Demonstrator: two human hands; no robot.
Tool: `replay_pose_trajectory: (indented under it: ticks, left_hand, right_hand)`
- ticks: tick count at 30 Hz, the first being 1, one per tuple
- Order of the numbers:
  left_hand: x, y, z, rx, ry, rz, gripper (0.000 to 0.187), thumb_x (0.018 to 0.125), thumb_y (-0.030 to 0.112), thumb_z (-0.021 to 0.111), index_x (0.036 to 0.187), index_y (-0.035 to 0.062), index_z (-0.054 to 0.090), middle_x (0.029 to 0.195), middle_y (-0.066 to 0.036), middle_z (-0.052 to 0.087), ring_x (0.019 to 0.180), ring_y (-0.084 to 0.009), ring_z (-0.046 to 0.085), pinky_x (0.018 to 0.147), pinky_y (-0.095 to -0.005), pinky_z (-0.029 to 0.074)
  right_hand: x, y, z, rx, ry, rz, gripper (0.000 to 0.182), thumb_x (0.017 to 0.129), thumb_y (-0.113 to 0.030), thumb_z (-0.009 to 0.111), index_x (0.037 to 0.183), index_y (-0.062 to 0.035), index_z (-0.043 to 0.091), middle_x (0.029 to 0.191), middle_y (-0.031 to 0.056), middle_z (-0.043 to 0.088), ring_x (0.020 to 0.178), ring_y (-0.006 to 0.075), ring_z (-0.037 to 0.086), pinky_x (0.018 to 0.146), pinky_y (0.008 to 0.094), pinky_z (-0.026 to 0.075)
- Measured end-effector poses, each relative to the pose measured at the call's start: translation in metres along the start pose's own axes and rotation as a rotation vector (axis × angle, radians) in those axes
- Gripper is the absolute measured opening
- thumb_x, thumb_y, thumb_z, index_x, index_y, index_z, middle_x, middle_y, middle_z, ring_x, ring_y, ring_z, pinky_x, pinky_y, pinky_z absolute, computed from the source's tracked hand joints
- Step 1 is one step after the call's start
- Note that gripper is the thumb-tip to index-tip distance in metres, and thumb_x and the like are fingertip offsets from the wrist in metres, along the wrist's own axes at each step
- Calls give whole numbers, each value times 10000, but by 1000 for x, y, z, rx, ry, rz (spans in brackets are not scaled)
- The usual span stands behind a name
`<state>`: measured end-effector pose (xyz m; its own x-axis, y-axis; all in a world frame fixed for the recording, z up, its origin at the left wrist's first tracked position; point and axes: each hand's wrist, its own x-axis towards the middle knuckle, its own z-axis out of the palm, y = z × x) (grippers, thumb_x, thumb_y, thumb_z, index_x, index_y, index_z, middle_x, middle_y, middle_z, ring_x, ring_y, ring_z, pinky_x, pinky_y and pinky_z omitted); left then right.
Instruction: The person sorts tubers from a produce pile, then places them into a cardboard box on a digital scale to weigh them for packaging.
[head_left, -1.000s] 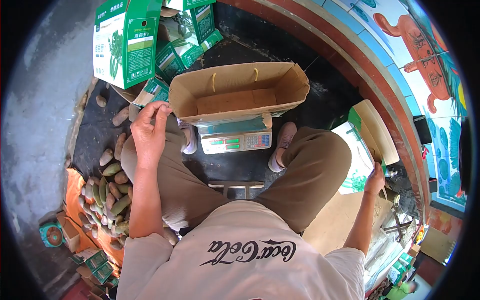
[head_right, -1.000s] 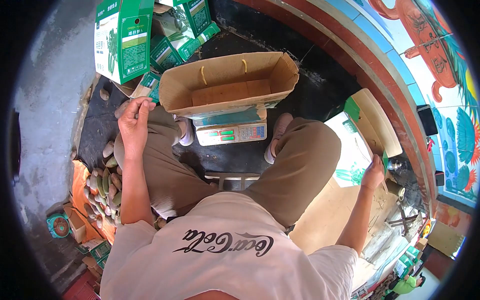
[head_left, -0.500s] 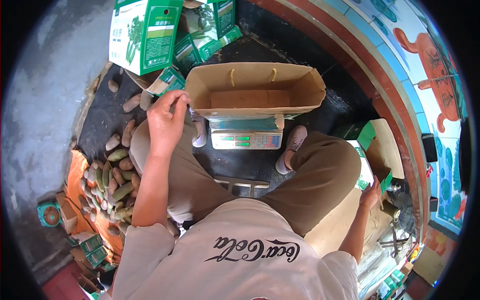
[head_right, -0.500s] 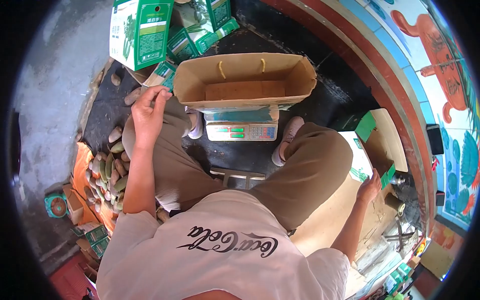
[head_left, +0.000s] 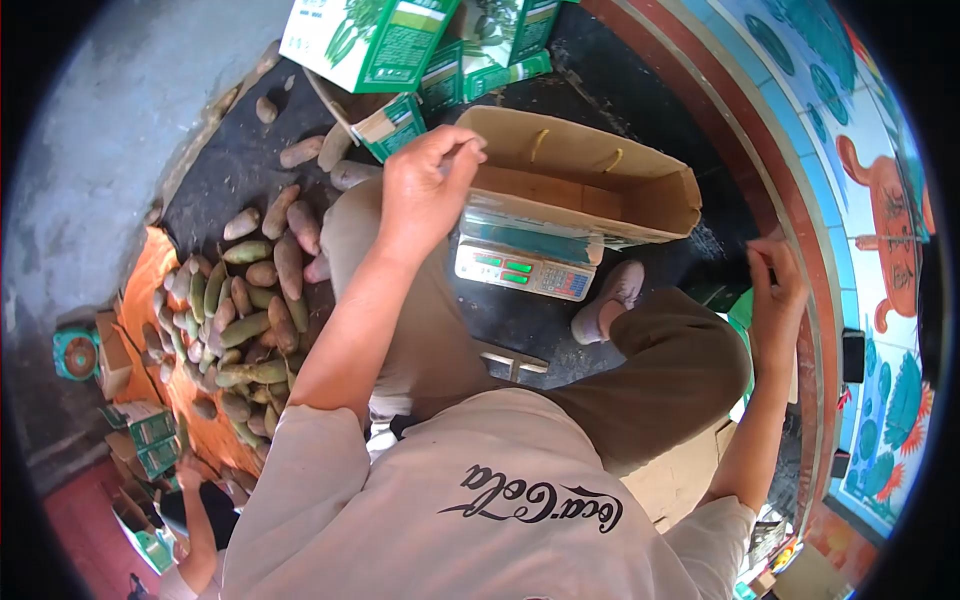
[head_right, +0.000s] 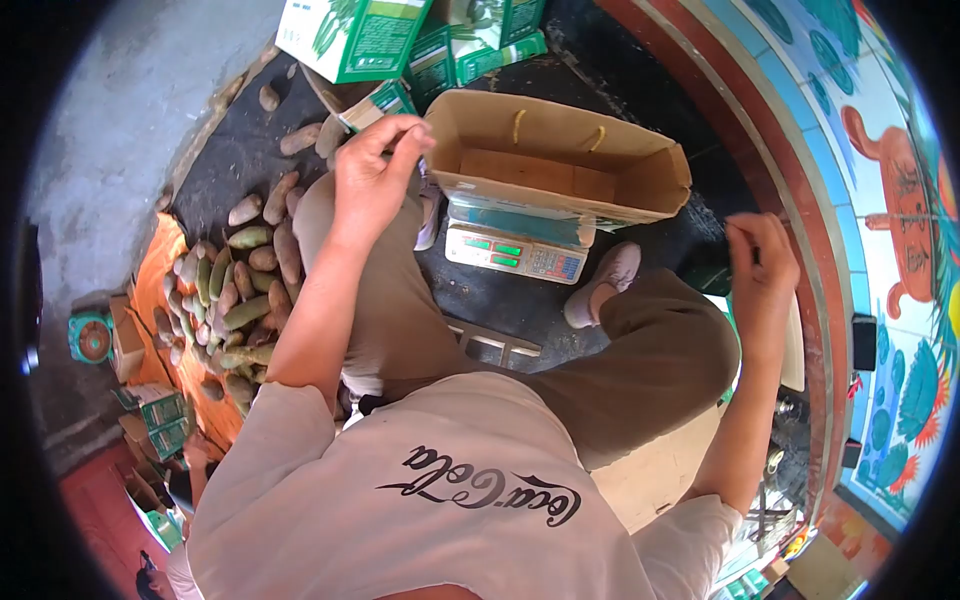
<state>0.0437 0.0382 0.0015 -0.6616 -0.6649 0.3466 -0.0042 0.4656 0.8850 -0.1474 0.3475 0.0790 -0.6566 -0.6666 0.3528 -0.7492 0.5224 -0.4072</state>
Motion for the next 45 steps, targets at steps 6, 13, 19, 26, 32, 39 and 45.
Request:
replay_pose_trajectory:
  ticks: [6,13,19,26,32,39,45]
  left_hand:
    - [1,-3,9,-21,2,24,101,888,74,589,901,-8,646,781,-57,672,712,-86,625,649,-231,489]
    - [-10,11,26,-67,-81,76,75,851,44,583,893,5,630,801,-82,664,733,-160,643,645,-278,502]
    - [-10,18,25,-69,-15,265,63,822,38,618,878,23,643,787,-88,655,706,-214,633,632,-306,491]
    - [-2,-6,-64,209,266,183,107,885,76,579,919,16,662,824,-66,695,735,-122,636,665,-260,493]
    - [-55,-118,-143,222,430,-415,165,896,134,570,937,0,657,814,-83,695,790,-114,651,722,-238,490]
    - [-201,-278,-166,600,154,-851,234,827,260,597,922,64,683,778,-118,688,745,-298,665,713,-367,516]
    - [-271,-299,-138,972,-302,-1050,366,792,227,630,1148,152,598,1157,-113,606,1095,-309,556,921,-392,458]
  right_hand:
    - [34,-31,84,114,-280,-281,189,740,44,622,910,-36,604,899,135,608,849,309,600,737,382,481]
    - [22,-10,169,-147,-637,-347,438,660,-42,698,1081,-61,580,918,109,611,923,288,597,803,390,489]
    - [24,10,188,-334,-596,-442,110,733,-23,572,832,-69,564,776,98,601,776,282,624,669,381,509]
    - [26,-6,179,-185,-645,-496,30,733,-25,556,752,-48,556,734,112,570,747,295,601,659,397,491]
    - [33,-12,173,-111,-699,-524,31,729,-20,571,725,-47,557,733,104,560,752,290,580,667,399,482]
    - [29,-16,177,-154,-681,-433,40,748,-35,594,753,-49,557,751,108,554,753,299,568,678,406,478]
    - [30,-18,177,-151,-758,-347,164,748,-8,597,908,-40,615,820,120,568,814,326,568,718,423,463]
